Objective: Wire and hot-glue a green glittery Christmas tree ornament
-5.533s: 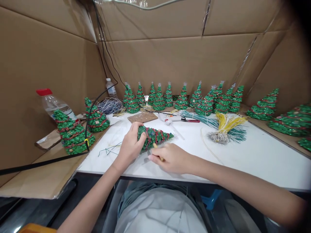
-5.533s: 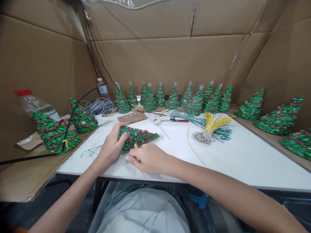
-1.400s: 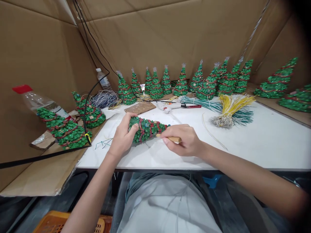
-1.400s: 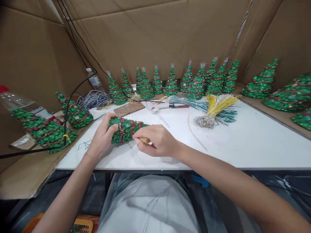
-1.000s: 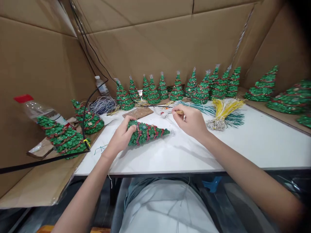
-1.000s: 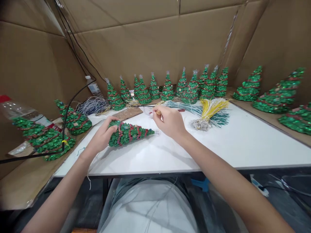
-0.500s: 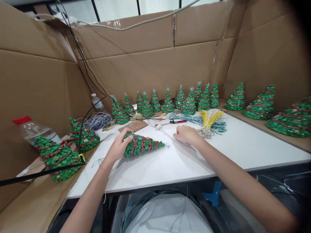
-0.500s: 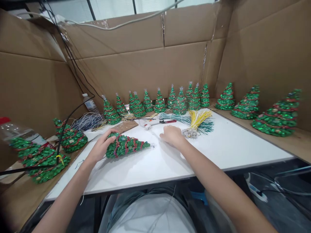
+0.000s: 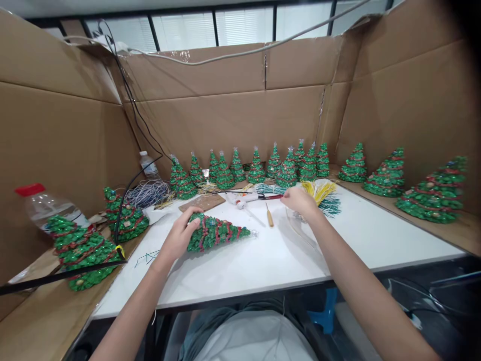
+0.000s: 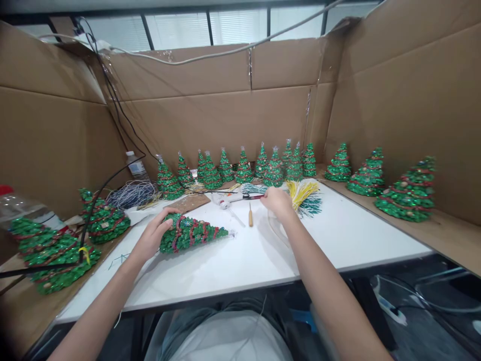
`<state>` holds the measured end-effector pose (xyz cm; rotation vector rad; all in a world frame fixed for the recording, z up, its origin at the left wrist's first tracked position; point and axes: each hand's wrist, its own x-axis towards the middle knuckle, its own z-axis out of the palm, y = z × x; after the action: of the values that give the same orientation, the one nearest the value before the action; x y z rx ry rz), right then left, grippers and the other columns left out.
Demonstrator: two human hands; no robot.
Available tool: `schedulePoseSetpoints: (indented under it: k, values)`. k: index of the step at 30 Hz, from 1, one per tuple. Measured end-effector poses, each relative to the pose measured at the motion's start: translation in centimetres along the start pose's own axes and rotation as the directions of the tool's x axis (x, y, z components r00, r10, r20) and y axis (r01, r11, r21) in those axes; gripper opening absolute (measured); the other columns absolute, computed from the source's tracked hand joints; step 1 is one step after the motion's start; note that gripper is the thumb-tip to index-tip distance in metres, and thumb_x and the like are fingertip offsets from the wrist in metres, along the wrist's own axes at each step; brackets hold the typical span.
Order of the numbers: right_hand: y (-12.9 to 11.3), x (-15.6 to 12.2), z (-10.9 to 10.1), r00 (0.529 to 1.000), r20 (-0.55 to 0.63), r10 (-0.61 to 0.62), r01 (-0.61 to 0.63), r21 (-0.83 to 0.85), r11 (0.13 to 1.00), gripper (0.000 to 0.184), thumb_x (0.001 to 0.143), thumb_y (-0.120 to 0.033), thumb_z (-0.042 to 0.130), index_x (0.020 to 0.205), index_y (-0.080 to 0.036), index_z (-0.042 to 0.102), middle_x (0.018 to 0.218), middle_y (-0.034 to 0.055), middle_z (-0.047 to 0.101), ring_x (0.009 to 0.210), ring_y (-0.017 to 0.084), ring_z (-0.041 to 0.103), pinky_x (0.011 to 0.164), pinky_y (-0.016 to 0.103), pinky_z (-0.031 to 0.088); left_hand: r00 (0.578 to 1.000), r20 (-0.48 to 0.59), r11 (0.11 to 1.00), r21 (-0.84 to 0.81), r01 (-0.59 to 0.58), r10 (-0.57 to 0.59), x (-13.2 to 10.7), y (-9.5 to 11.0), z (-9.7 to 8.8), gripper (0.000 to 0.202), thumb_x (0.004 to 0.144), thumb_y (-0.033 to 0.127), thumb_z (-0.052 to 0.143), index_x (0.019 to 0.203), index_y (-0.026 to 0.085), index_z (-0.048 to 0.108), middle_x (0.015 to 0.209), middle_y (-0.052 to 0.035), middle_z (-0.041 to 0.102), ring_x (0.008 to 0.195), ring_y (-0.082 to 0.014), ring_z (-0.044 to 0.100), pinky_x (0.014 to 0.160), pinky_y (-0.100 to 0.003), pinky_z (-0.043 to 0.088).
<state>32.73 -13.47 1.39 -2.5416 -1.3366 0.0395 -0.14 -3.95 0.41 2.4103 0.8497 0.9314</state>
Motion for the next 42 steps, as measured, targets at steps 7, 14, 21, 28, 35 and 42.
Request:
schedulePoseSetpoints:
  k: [7,14,21,28,35,42]
  values:
    - [0.1,-0.1,1.0,0.999,0.027,0.037,-0.034,-0.114,0.993,0.039,0.063,-0.022,0.064,0.1,-0.01,0.07,0.114,0.0206,0.062,0.119,0.037,0.045,0.091,0.041,0.038,1.0,-0.012,1.0,0.013,-0.012,0.012,0.0,-0.2,0.1,0.033,0.087,0.041,0.033,0.104,0.019,0.051,0.101,-0.0039,0.059,0.098,-0.0228,0.053,0.086,-0.032,0.04]
    - [-0.1,0.1,1.4,0.997,0.033,-0.074,0.075,-0.031,0.997,0.022,0.063,-0.011,0.059,0.082,-0.009,0.069,0.096,0.0188,0.067,0.102,0.031,0.058,0.08,0.033,0.042,1.0,-0.012,1.0,0.0,0.016,-0.016,-0.1,0.1,0.1,0.034,0.087,0.042,0.035,0.105,0.019,0.051,0.107,-0.0053,0.058,0.102,-0.0242,0.052,0.09,-0.035,0.038]
    - [-2.7,-1.7,0.5,0.929,-0.097,-0.357,0.37,0.272,0.888,0.03,0.091,-0.026,0.031,0.101,-0.016,0.057,0.08,0.0022,0.067,0.068,0.012,0.06,0.059,0.021,0.041,1.0,-0.018,1.0,-0.009,0.0,0.0,-0.2,0.2,0.2,0.032,0.088,0.04,0.035,0.104,0.019,0.051,0.105,-0.0049,0.059,0.099,-0.0233,0.053,0.089,-0.034,0.04]
    - [-5.9,-5.9,2.0,0.594,-0.585,-0.553,0.796,0.329,0.507,0.019,0.088,-0.026,0.047,0.085,-0.019,0.064,0.077,0.0025,0.065,0.065,0.013,0.055,0.062,0.024,0.04,1.0,-0.008,1.0,-0.028,0.012,-0.013,-0.5,0.4,0.3,0.033,0.089,0.041,0.035,0.106,0.018,0.051,0.108,-0.0051,0.06,0.103,-0.0242,0.053,0.086,-0.032,0.042]
    - [-7.2,-7.8,3.6,0.342,-0.65,-0.678,0.92,0.084,0.384,0.02,0.088,-0.025,0.053,0.08,-0.019,0.07,0.069,0.0019,0.063,0.062,0.011,0.056,0.058,0.021,0.04,1.0,-0.008,1.0,-0.024,-0.004,0.004,-0.5,0.4,0.3,0.033,0.089,0.041,0.033,0.105,0.017,0.051,0.103,-0.0049,0.059,0.097,-0.0224,0.053,0.085,-0.032,0.041]
    - [-7.5,-7.8,4.0,0.278,-0.674,-0.685,0.905,-0.055,0.421,0.021,0.088,-0.023,0.053,0.078,-0.019,0.07,0.066,0.0012,0.063,0.06,0.011,0.056,0.055,0.021,0.038,1.0,-0.014,0.999,-0.034,0.007,-0.007,-0.6,0.5,0.5,0.033,0.089,0.04,0.034,0.106,0.018,0.051,0.102,-0.0043,0.058,0.093,-0.0211,0.054,0.086,-0.033,0.042]
